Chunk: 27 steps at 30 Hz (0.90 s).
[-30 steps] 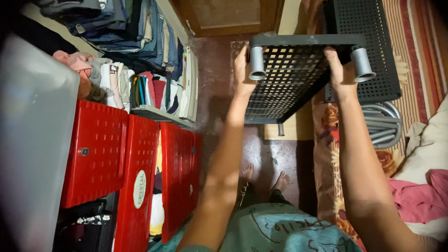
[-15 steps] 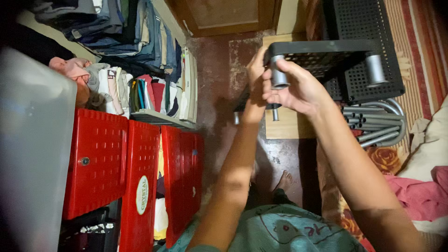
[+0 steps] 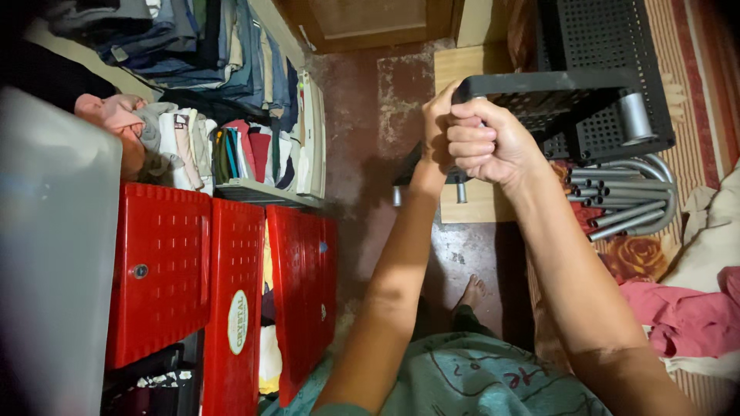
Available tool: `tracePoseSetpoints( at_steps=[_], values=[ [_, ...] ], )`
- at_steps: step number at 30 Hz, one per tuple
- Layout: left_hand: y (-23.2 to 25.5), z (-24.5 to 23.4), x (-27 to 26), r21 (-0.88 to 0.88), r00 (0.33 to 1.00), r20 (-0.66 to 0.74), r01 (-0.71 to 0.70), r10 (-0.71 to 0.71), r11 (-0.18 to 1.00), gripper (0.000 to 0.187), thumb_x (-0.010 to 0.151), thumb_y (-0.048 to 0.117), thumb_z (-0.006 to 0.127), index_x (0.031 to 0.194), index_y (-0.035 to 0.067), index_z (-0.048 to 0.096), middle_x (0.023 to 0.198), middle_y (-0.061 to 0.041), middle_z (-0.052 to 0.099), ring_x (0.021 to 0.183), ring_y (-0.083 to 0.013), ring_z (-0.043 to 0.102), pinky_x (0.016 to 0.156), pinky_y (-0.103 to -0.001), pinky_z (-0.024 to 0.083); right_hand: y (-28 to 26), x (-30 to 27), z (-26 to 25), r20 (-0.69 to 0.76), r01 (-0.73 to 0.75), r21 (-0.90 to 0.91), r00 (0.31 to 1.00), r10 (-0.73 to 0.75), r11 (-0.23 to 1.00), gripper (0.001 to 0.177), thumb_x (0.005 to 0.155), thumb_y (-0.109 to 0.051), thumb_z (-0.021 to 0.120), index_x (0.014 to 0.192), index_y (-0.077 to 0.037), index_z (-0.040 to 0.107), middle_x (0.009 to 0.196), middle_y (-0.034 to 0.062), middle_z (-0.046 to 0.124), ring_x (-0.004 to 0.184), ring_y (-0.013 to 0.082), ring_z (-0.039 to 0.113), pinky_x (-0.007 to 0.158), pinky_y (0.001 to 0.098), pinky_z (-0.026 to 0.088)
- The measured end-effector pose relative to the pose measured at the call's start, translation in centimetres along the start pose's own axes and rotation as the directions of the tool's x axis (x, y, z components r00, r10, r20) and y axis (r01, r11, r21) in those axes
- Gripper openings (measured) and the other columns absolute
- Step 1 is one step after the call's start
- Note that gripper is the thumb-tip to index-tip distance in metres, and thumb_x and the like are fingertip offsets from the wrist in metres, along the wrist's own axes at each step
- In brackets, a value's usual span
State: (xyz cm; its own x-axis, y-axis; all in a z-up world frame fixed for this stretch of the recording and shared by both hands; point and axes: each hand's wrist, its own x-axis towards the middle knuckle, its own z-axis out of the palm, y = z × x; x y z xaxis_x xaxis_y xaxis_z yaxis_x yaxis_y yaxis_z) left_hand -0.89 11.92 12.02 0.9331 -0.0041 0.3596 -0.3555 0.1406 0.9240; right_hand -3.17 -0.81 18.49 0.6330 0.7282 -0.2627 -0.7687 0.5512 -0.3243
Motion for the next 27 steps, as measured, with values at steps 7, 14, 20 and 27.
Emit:
tracePoseSetpoints(
  at_steps=[7, 14, 20, 27],
  values=[
    [-1.4, 0.2, -0.6, 0.225, 0.991, -0.122, -0.030, 0.059, 0.974, 0.011, 0.097, 0.015, 0.056, 0.092, 0.008, 0.062, 0.075, 0.004, 0.059, 0.065, -0.0063, 0.058, 0.060, -0.022, 0.052, 0.8, 0.8, 2.0, -0.131, 0.005, -0.162, 0.991, -0.027, 0.987, 0.038, 0.098, -0.018, 0.060, 0.066, -0.020, 0.039, 0.052, -0.0119, 0.032, 0.043, 0.0020, 0.028, 0.039, 0.0187, 0.022],
    [-2.6, 0.2, -0.7, 0.078, 0.994, -0.113, 0.007, 0.001, 0.997, 0.020, 0.101, 0.022, 0.055, 0.101, 0.004, 0.064, 0.083, 0.000, 0.063, 0.073, -0.0082, 0.060, 0.065, -0.025, 0.053, 0.8, 1.5, 2.7, -0.208, 0.020, -0.186, 0.976, -0.060, 0.982, 0.038, 0.095, -0.018, 0.061, 0.066, -0.020, 0.037, 0.052, -0.0104, 0.031, 0.044, 0.0039, 0.027, 0.040, 0.0210, 0.022],
    [-2.8, 0.0, -1.3, -0.234, 0.992, -0.096, 0.053, -0.077, 0.971, 0.032, 0.101, 0.028, 0.055, 0.114, 0.000, 0.064, 0.089, -0.005, 0.067, 0.075, -0.0109, 0.062, 0.067, -0.030, 0.056, 0.8, 0.7, 4.0, -0.389, -0.057, -0.646, 0.882, -0.265, 0.761, 0.020, 0.095, -0.017, 0.059, 0.077, -0.011, 0.055, 0.058, -0.0032, 0.052, 0.045, 0.0107, 0.047, 0.040, 0.0264, 0.039],
    [-4.0, 2.1, -0.8, 0.480, 0.911, -0.245, -0.184, 0.333, 0.857, 0.027, 0.086, 0.021, 0.057, 0.105, 0.004, 0.064, 0.097, -0.017, 0.068, 0.088, -0.0341, 0.068, 0.083, -0.040, 0.058, 0.2, -1.5, 6.5, -0.407, -0.423, -0.896, 0.660, -0.631, 0.135, 0.024, 0.094, -0.023, 0.067, 0.087, 0.000, 0.064, 0.061, 0.0096, 0.064, 0.052, 0.0184, 0.065, 0.051, 0.0335, 0.054]
  ],
)
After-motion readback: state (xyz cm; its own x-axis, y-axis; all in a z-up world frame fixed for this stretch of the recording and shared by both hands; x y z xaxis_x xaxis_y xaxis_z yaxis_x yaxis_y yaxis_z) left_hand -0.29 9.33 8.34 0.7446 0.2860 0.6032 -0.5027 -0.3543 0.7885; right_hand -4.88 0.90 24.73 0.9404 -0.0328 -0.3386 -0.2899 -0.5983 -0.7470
